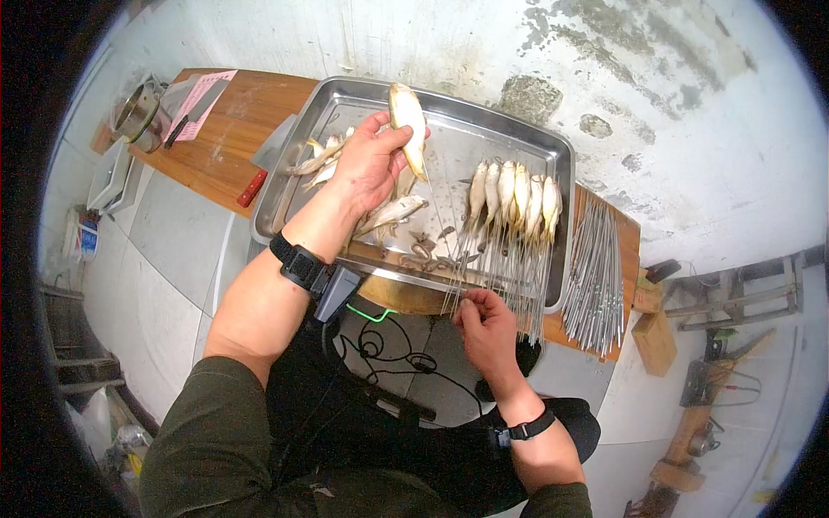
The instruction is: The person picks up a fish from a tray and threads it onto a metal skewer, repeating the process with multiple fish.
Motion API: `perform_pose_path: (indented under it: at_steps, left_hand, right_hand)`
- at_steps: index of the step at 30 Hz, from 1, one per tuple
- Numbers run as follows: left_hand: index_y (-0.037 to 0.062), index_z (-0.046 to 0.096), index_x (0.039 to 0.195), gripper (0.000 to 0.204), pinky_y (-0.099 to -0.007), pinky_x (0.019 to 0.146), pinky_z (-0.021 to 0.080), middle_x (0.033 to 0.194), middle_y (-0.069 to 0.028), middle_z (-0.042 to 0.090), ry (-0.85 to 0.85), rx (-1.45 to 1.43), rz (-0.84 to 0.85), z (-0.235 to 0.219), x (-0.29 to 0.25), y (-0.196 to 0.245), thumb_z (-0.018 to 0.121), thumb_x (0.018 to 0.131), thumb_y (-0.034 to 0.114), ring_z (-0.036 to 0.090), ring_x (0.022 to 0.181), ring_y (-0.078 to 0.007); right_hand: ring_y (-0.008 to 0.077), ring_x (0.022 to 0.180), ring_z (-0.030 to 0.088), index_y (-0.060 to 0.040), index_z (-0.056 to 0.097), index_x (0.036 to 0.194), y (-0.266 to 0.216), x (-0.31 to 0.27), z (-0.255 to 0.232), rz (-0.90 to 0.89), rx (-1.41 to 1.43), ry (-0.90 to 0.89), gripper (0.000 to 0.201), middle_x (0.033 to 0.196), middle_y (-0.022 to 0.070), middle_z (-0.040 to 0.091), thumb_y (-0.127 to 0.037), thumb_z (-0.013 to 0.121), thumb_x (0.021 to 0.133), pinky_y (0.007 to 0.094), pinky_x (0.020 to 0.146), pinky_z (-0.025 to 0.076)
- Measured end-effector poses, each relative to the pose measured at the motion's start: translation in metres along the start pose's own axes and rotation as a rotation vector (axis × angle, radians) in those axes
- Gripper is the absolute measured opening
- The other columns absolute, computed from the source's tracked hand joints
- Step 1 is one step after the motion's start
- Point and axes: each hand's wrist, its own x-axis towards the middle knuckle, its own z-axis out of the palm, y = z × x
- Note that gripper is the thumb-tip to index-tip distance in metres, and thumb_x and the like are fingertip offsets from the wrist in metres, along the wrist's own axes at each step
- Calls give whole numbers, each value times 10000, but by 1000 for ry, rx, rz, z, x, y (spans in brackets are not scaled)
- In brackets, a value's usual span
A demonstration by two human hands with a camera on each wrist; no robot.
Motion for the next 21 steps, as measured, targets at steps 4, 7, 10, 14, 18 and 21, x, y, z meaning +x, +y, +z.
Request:
perform_pose_path:
  at_steps: [4,7,10,14,18,21]
  left_hand:
    - [-38,411,1221,337,-307,933,494,1129,-164,568,11,6,8,-1,-2,1,504,897,-22,585,1067,-234]
    - [-40,414,1223,340,-307,931,494,1132,-159,569,17,19,22,0,0,-1,504,895,-24,585,1067,-234]
    - [-41,418,1223,341,-310,927,495,1138,-153,569,8,34,27,-1,2,-1,507,894,-23,584,1068,-235]
    - [-41,428,1218,337,-310,921,497,1141,-146,571,12,58,27,1,0,-2,510,893,-19,585,1065,-227]
    - [-42,426,1222,338,-308,920,496,1138,-144,571,-6,77,37,0,0,-3,507,895,-14,588,1057,-223]
    - [-42,425,1223,336,-307,919,497,1134,-142,571,-26,104,30,1,-1,-5,504,898,-11,589,1052,-222]
  right_hand:
    - [119,681,602,15,590,1008,-6,-5,2,3,10,0,174,749,58,641,-121,570,902,256,631,472]
    - [119,675,603,16,593,1000,-5,-4,-1,-12,12,10,172,748,60,642,-124,568,903,258,631,475]
    - [87,625,553,10,583,987,-3,-3,1,-50,13,21,146,723,37,617,-110,557,909,229,565,434]
    - [55,576,501,4,574,974,3,-2,2,-74,12,38,117,695,12,590,-92,547,913,202,496,388]
    - [126,678,609,33,593,995,-3,-4,1,-11,31,15,177,759,66,643,-116,572,901,255,633,481]
    - [125,675,604,37,591,994,-1,-4,0,-33,19,13,178,764,69,641,-113,573,900,255,632,480]
